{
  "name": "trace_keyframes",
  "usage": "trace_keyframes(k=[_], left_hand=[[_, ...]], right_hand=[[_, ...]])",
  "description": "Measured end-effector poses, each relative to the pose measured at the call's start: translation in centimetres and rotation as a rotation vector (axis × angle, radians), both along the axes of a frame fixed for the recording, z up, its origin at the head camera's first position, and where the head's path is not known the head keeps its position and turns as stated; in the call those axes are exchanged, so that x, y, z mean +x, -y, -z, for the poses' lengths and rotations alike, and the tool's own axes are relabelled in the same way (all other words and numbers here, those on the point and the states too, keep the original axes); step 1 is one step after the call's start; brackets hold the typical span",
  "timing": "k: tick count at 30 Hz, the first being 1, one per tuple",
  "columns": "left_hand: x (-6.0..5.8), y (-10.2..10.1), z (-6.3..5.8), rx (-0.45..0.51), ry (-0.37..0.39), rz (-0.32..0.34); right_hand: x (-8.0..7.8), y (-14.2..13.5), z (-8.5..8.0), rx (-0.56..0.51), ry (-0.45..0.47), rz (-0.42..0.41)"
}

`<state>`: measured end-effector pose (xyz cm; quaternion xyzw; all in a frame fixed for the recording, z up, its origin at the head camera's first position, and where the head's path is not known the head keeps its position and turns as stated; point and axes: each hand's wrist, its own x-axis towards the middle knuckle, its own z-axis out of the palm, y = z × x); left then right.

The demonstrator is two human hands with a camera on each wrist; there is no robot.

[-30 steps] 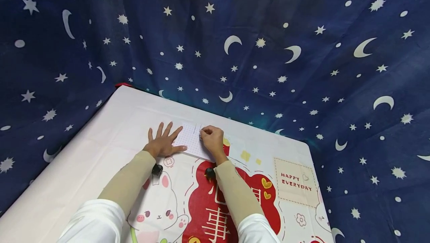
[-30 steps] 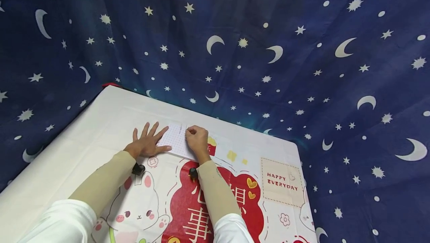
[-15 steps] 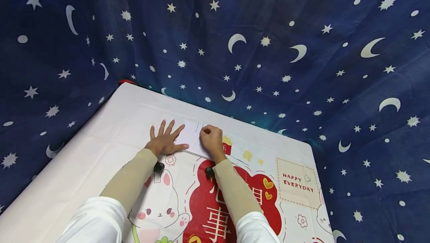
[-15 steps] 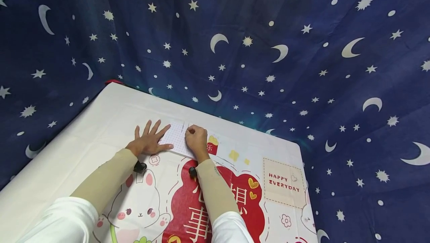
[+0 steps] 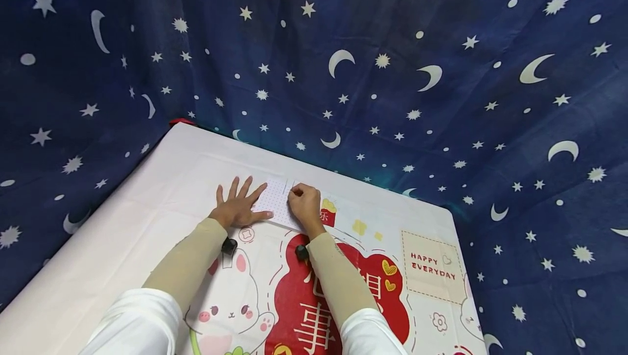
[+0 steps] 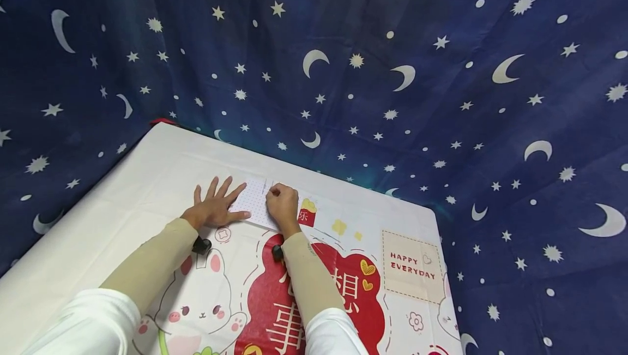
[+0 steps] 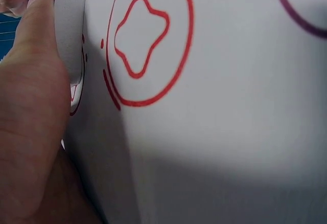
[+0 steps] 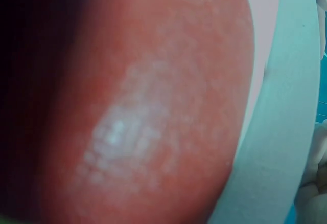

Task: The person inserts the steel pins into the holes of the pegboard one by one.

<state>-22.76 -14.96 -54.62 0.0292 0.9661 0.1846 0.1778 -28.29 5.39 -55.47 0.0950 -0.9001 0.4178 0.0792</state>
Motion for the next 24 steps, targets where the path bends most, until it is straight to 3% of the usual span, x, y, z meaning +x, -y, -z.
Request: trace_keyframes(k=[8,18,24], left_hand=[[-0.5,0.2,1.2,0.049,-0.01,-0.007],[-1.0,0.6,2.4,0.04,-0.028,-0.008],[-1.0,0.5,2.2,0.057,-0.033,-0.006]], right_hand=[[0.0,0.1,0.0,0.018,-0.027,0.014],[0.2,0.3,-0.5,0.023,0.037,0.019],[0.4,0.1,-0.6,0.032,0.055,0.035]])
